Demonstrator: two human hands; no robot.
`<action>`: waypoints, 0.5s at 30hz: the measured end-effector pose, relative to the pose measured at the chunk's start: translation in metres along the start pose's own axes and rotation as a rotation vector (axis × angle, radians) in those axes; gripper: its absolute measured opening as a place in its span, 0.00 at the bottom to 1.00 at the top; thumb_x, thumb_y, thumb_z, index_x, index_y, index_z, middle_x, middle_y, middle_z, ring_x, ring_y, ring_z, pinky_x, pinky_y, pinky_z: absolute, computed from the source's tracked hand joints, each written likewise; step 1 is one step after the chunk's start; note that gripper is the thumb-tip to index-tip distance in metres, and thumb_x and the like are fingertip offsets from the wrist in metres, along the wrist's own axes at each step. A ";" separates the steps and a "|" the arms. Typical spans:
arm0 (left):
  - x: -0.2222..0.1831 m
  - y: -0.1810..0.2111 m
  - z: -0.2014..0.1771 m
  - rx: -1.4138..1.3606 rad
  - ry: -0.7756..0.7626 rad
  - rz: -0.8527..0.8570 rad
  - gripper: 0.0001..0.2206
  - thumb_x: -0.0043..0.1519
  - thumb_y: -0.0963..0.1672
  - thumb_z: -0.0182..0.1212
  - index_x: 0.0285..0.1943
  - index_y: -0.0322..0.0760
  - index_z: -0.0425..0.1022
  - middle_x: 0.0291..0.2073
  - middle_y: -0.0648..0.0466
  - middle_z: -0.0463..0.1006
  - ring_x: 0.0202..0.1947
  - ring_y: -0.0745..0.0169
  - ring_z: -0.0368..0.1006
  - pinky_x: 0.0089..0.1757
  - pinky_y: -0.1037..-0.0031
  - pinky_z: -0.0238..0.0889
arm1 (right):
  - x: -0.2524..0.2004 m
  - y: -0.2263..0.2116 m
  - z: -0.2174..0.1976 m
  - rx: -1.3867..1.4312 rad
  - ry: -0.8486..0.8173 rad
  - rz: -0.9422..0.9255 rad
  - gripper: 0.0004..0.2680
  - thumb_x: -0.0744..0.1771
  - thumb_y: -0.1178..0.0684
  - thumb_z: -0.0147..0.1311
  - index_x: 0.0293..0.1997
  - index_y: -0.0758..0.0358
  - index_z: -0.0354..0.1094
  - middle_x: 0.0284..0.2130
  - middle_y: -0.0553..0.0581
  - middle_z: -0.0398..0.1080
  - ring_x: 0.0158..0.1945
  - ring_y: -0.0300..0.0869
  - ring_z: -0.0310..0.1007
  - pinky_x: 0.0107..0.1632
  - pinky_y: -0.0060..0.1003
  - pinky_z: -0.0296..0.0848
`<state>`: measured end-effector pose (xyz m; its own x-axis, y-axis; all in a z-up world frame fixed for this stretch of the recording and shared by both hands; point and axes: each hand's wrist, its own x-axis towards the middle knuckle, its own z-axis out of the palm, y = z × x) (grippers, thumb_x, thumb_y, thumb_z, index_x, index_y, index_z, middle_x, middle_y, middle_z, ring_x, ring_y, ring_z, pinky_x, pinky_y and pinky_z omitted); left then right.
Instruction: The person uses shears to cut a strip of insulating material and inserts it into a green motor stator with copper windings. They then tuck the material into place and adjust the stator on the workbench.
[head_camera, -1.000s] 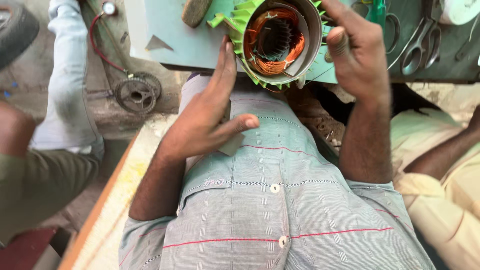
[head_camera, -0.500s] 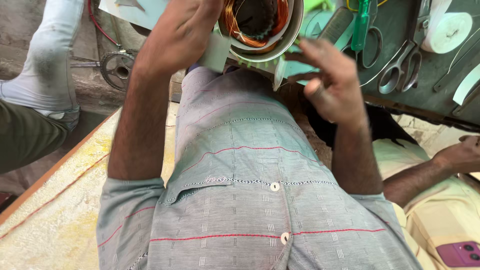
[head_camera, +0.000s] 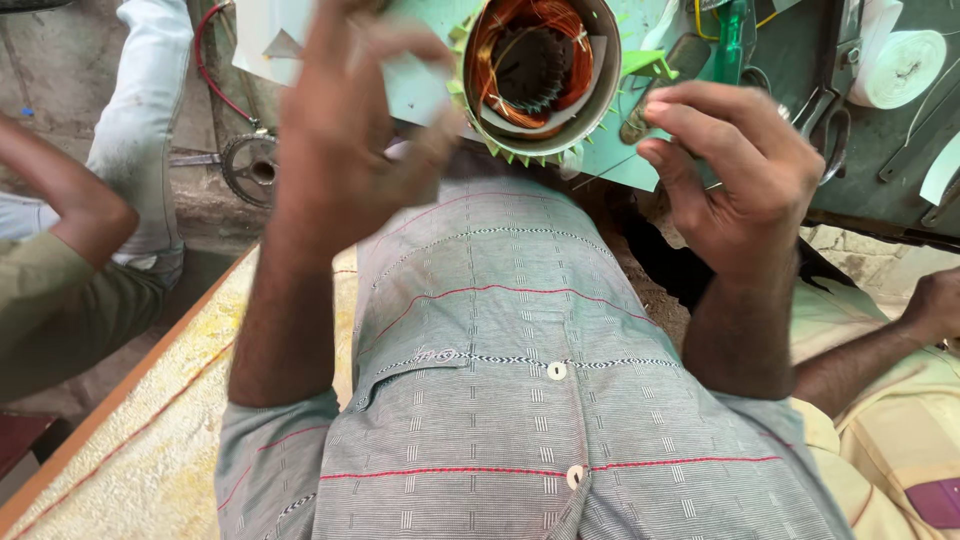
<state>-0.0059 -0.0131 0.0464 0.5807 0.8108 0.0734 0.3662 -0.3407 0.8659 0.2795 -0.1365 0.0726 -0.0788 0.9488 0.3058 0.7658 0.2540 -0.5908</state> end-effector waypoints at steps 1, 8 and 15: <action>0.002 0.006 -0.001 0.041 -0.025 0.110 0.09 0.65 0.42 0.70 0.49 0.31 0.77 0.62 0.44 0.69 0.24 0.70 0.66 0.28 0.70 0.63 | 0.008 -0.004 0.000 -0.069 -0.016 -0.046 0.07 0.70 0.61 0.69 0.50 0.66 0.75 0.48 0.60 0.76 0.48 0.49 0.78 0.48 0.39 0.77; 0.020 0.013 0.016 0.390 -0.132 0.338 0.10 0.64 0.42 0.71 0.32 0.35 0.75 0.72 0.47 0.61 0.42 0.59 0.78 0.38 0.65 0.73 | 0.061 -0.021 0.005 -0.314 -0.302 -0.282 0.07 0.62 0.59 0.68 0.41 0.61 0.77 0.41 0.53 0.76 0.40 0.48 0.76 0.42 0.41 0.75; 0.032 0.009 0.014 0.283 -0.199 0.266 0.06 0.59 0.42 0.69 0.35 0.33 0.77 0.68 0.46 0.60 0.49 0.50 0.73 0.43 0.58 0.72 | 0.079 -0.012 0.009 -0.406 -0.631 -0.269 0.08 0.62 0.57 0.62 0.44 0.56 0.77 0.49 0.50 0.76 0.45 0.44 0.78 0.44 0.39 0.77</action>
<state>0.0266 0.0032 0.0498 0.8006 0.5790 0.1542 0.3541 -0.6648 0.6577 0.2585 -0.0624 0.0972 -0.5475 0.8227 -0.1527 0.8322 0.5164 -0.2018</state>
